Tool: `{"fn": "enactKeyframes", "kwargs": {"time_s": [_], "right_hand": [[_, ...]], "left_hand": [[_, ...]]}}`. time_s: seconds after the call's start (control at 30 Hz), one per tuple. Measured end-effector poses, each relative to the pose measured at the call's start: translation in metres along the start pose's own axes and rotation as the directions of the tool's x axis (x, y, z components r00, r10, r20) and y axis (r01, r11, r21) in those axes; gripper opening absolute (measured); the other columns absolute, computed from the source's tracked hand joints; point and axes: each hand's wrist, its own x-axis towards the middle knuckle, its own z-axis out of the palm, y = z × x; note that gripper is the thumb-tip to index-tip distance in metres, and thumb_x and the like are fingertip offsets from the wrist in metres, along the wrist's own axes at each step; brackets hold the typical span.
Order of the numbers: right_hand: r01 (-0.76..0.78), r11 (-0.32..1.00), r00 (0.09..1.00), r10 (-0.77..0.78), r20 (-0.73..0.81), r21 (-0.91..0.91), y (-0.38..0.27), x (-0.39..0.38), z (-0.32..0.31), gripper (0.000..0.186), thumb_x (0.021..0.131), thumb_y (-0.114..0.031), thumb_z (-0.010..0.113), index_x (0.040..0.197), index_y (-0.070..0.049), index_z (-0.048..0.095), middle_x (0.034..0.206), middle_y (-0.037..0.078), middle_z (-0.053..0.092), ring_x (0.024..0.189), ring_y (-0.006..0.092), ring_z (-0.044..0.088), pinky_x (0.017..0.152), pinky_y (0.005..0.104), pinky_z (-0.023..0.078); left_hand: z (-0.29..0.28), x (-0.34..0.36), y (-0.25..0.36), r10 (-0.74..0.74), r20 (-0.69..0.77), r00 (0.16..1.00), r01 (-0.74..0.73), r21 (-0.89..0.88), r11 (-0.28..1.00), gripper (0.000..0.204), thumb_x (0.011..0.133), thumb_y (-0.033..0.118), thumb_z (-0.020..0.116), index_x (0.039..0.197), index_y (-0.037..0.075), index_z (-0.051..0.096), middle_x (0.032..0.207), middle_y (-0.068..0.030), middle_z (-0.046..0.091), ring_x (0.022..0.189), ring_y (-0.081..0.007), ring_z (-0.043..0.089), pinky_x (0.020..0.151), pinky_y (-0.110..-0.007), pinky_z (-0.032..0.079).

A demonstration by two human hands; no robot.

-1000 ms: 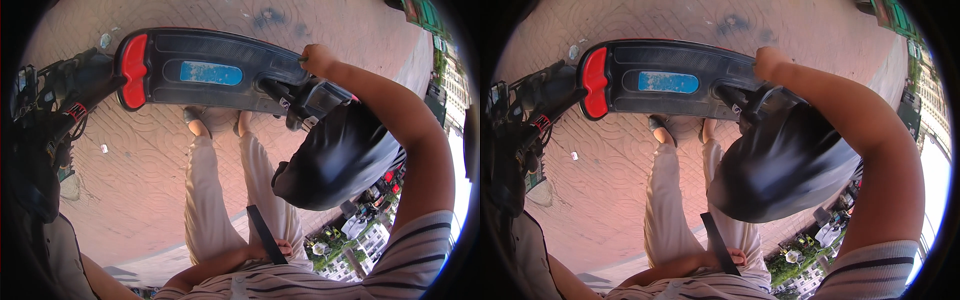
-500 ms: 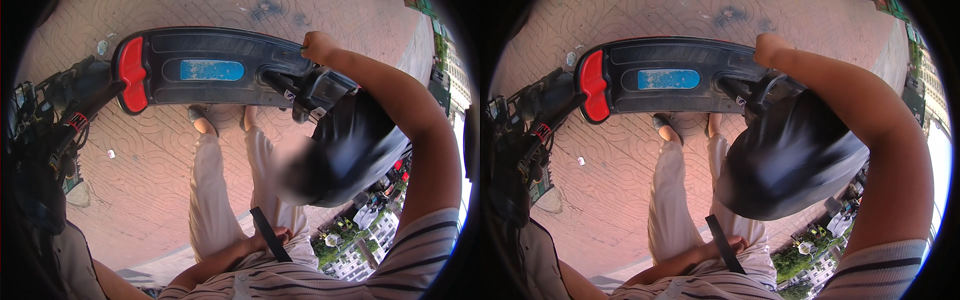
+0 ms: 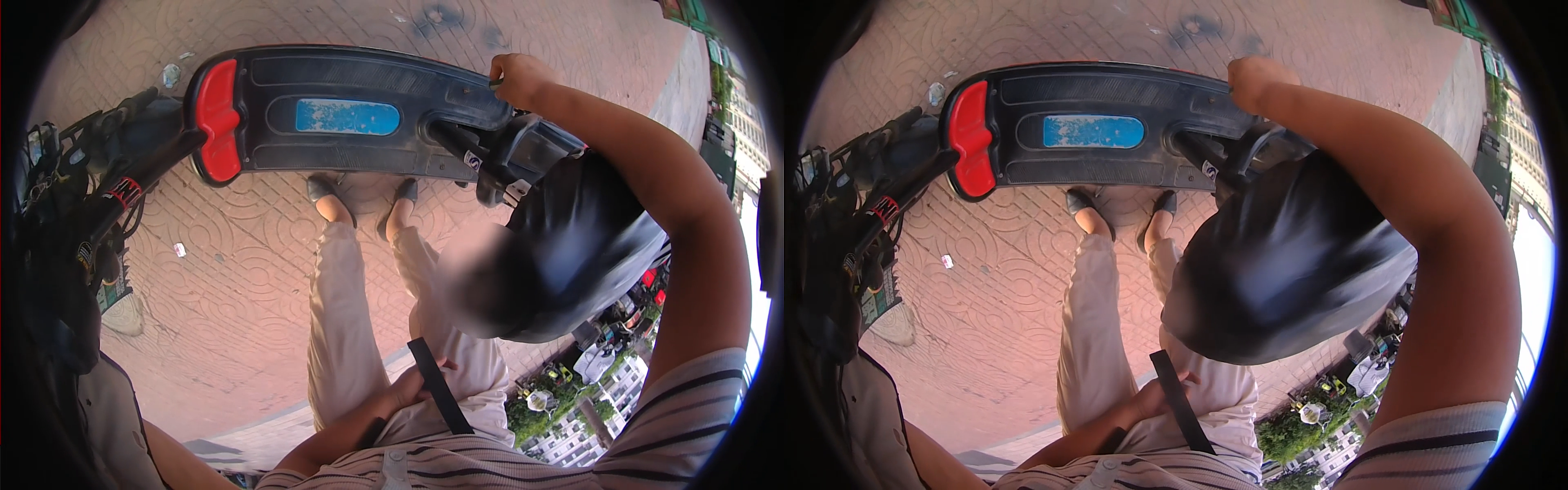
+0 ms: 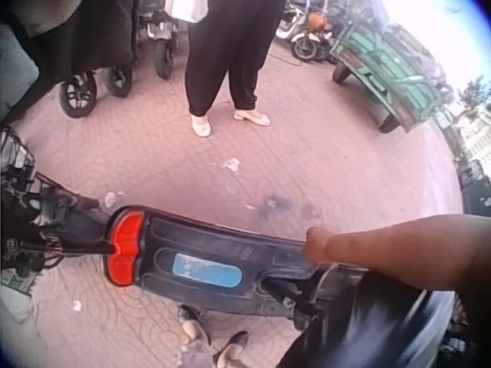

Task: The person unscrews the footboard of an electric scooter using a screwdriver, removes the board to reveal batteries, and then unscrews a connector on one of the batteries.

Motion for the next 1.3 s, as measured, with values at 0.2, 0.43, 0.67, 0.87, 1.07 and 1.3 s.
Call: {"fn": "enactKeyframes", "kwargs": {"time_s": [0.2, 0.43, 0.67, 0.87, 1.07, 1.3], "right_hand": [[0.498, 0.661, 0.824, -0.160, 0.544, -0.561, 0.024, 0.038, 0.019, 0.036, 0.076, -0.016, 0.066, 0.112, -0.016, 0.065, 0.084, 0.014, 0.068, 0.085, 0.0348, 0.065, 0.074, 0.0404, 0.051], [0.095, 0.966, 0.991, -0.114, -0.067, -0.241, -0.011, -0.001, -0.015, 0.025, 0.076, -0.008, 0.062, 0.100, -0.009, 0.070, 0.104, 0.012, 0.068, 0.101, 0.0299, 0.064, 0.078, 0.0401, 0.053], [0.247, 0.825, 0.959, -0.284, 0.005, -0.508, -0.016, -0.013, -0.046, 0.023, 0.078, -0.009, 0.064, 0.101, -0.009, 0.069, 0.104, 0.012, 0.068, 0.100, 0.0302, 0.064, 0.078, 0.0395, 0.053], [0.514, 0.830, 0.809, -0.553, -0.200, -0.216, -0.063, -0.049, -0.096, 0.027, 0.076, -0.012, 0.065, 0.102, -0.006, 0.067, 0.097, 0.014, 0.068, 0.088, 0.0307, 0.064, 0.077, 0.0385, 0.051], [0.672, 0.714, 0.683, -0.700, -0.210, -0.196, -0.160, -0.076, -0.111, 0.025, 0.078, -0.014, 0.066, 0.102, -0.005, 0.069, 0.100, 0.013, 0.068, 0.094, 0.0299, 0.064, 0.079, 0.0402, 0.051], [0.608, 0.489, 0.566, -0.819, -0.090, -0.625, -0.256, -0.049, -0.107, 0.019, 0.081, -0.011, 0.062, 0.097, -0.005, 0.070, 0.091, 0.013, 0.068, 0.087, 0.0288, 0.065, 0.075, 0.0388, 0.052]], "left_hand": [[0.008, 0.016, 0.008, 0.262, -0.389, 0.883, -0.354, -0.185, 0.917, 0.030, 0.095, 0.033, 0.047, 0.096, 0.007, 0.061, 0.065, 0.0011, 0.053, 0.042, -0.0080, 0.037, 0.038, -0.023, 0.026], [0.006, 0.033, 0.008, 0.524, -0.480, 0.703, -0.581, 0.036, 0.813, 0.027, 0.096, 0.026, 0.046, 0.095, 0.002, 0.058, 0.065, -0.0026, 0.053, 0.044, -0.0087, 0.040, 0.040, -0.022, 0.027], [0.004, 0.019, 0.026, 0.715, -0.498, 0.491, -0.718, 0.233, 0.656, 0.022, 0.097, 0.021, 0.049, 0.099, 0.002, 0.059, 0.071, -0.0019, 0.053, 0.052, -0.0061, 0.043, 0.045, -0.021, 0.031], [-0.024, -0.017, 0.093, 0.846, -0.514, 0.142, -0.819, 0.419, 0.392, 0.018, 0.095, 0.019, 0.052, 0.104, 0.004, 0.057, 0.078, -0.0027, 0.054, 0.054, -0.0083, 0.045, 0.047, -0.021, 0.033], [-0.068, -0.060, 0.200, 0.865, -0.493, -0.094, -0.859, 0.479, 0.179, 0.019, 0.093, 0.016, 0.055, 0.109, 0.008, 0.056, 0.091, -0.0041, 0.059, 0.059, -0.0099, 0.050, 0.050, -0.021, 0.037], [-0.100, -0.112, 0.296, 0.748, -0.182, -0.638, -0.416, 0.899, -0.136, 0.045, 0.089, 0.013, 0.058, 0.130, 0.004, 0.042, 0.122, -0.0112, 0.051, 0.102, -0.0192, 0.052, 0.081, -0.029, 0.043]]}}
